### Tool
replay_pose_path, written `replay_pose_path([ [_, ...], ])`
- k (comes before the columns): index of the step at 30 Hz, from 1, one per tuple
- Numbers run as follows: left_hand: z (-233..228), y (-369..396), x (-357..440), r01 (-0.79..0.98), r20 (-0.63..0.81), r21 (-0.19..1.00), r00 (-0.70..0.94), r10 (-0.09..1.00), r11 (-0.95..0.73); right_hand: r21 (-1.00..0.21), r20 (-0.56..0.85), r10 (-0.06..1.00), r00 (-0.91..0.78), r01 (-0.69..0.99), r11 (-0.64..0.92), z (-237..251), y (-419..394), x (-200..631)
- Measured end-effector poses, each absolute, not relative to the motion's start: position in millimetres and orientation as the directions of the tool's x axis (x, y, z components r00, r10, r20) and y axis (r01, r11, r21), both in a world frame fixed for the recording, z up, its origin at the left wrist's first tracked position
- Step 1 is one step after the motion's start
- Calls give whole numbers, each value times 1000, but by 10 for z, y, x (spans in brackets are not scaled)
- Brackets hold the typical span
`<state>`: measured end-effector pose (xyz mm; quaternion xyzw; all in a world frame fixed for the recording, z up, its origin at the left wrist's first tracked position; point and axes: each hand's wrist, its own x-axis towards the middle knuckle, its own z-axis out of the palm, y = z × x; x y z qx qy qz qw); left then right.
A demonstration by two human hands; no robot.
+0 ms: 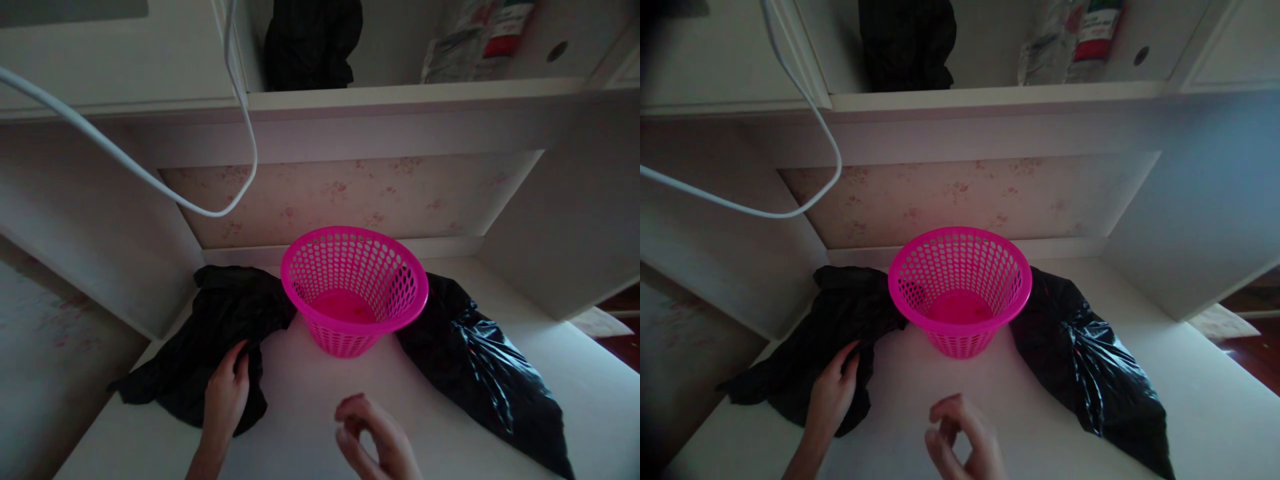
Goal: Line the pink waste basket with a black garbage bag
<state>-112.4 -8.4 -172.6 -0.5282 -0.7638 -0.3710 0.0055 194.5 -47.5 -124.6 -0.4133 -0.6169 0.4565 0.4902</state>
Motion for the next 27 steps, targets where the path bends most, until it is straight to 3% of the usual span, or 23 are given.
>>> replay_pose_path([
  [3, -1632, -304, -1064, 795, 420, 595, -432, 798, 117, -957, -188, 914, -359, -142, -253, -1278, -224, 1652],
  [5, -1587, -461, -968, 787, 431, 615, -392, 813, 53, -903, -304, 847, -436, -152, -403, -1327, -71, 1539],
  [7, -1571, -603, -863, 778, 459, 628, -341, 820, -28, -895, -350, 807, -475, -84, -437, -1400, 50, 1434],
  [10, -1602, -770, -779, 764, 547, 621, -264, 795, -173, -910, -366, 804, -469, 0, -414, -1524, 178, 1286],
  [13, -1657, -887, -819, 738, 591, 613, -193, 783, -281, -946, -278, 841, -465, -17, -322, -1583, 242, 1216],
  [16, -1673, -963, -891, 721, 572, 621, -147, 807, -308, -979, -152, 859, -490, -43, -198, -1564, 231, 1228],
  [21, -1589, -971, -841, 664, 509, 654, -32, 860, -362, -998, -61, 841, -537, 2, -71, -1549, 118, 1245],
  [27, -1587, -857, -699, 659, 553, 602, 65, 831, -452, -999, 35, 863, -505, 14, 48, -1407, 42, 1372],
])
